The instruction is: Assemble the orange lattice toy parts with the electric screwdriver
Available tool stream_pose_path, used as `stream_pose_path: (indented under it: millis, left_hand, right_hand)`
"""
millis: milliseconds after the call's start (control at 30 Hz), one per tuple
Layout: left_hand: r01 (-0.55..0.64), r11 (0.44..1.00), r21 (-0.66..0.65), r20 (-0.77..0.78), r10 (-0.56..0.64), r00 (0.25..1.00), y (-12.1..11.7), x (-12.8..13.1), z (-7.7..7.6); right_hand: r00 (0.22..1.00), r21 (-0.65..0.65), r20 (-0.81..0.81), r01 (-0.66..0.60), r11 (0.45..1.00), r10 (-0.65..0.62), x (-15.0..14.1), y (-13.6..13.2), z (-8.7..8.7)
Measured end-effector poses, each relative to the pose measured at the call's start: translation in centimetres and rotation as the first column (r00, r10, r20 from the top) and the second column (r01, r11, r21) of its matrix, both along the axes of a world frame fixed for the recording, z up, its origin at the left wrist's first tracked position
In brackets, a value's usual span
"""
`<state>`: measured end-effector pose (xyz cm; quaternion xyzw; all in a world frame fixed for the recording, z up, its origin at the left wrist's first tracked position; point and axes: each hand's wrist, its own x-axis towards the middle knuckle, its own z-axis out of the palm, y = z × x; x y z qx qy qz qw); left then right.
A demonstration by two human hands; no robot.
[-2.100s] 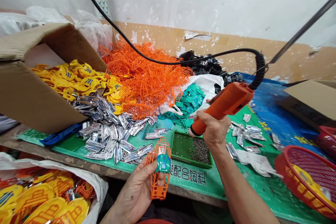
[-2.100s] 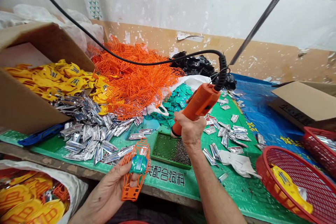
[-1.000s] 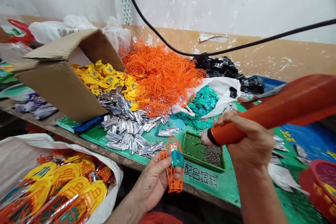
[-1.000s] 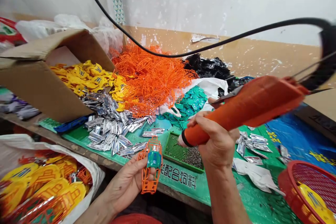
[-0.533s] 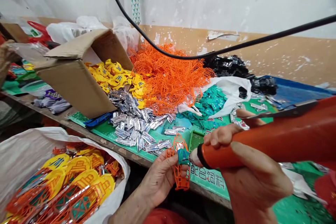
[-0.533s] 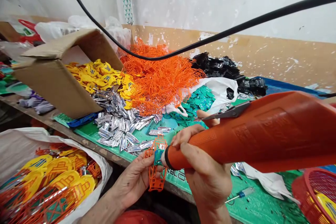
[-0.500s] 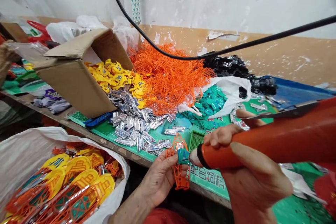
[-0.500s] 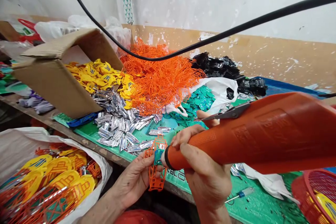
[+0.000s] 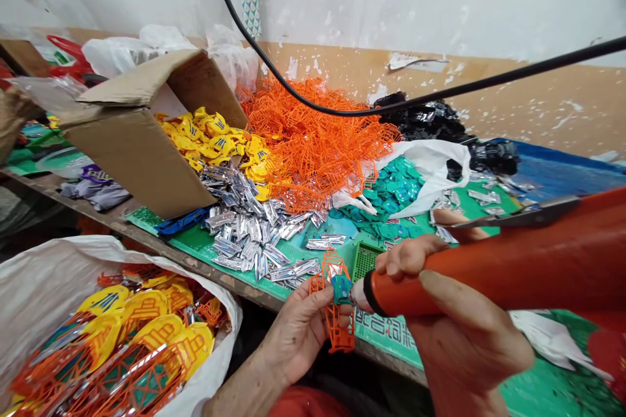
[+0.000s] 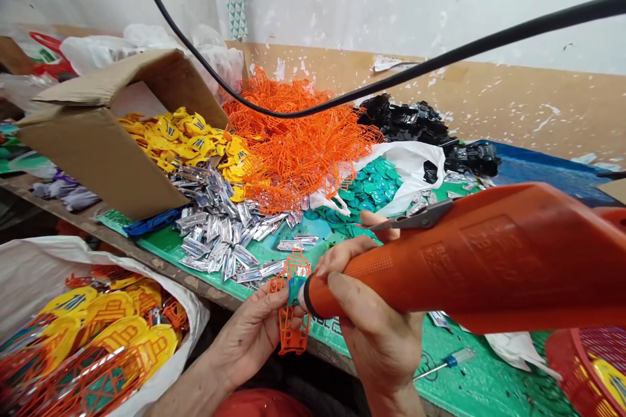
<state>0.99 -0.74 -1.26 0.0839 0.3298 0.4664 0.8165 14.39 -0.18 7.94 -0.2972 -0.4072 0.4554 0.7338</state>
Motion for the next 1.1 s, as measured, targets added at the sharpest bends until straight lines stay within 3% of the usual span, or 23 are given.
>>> stream_pose_path:
  millis: [500,733,933,1100]
  left_hand:
    - [-0.03,1.0,0.002,-0.014,0.03,0.999,-0.2,0.1,-0.2]
    - [0.003,0.999,0.033,-0.017,-0.002,1.0,-0.2,0.2,-0.1]
    - [0.014,0.999,0.037,-0.01,-0.014,1.0,-0.3,0.0,0.0]
    - [0.044,0.999,0.028,-0.026,-0.044,0.999,-0.5,-0.4,0.1]
  right_hand:
    - [1.0,0.006,0.015,0.002,1.0,-0.002,-0.2,-0.1,-0.3]
    - [0.996,-0.014,0.053,0.074,0.997,-0.073,-0.7,-0.5,-0.7]
    - [0.998,0.006,0.054,0.034,0.999,-0.035,-0.5,-0.8,-1.3]
    - [1.0,0.039,0.009,0.009,0.999,-0.009,0.1,-0.5,-0.5]
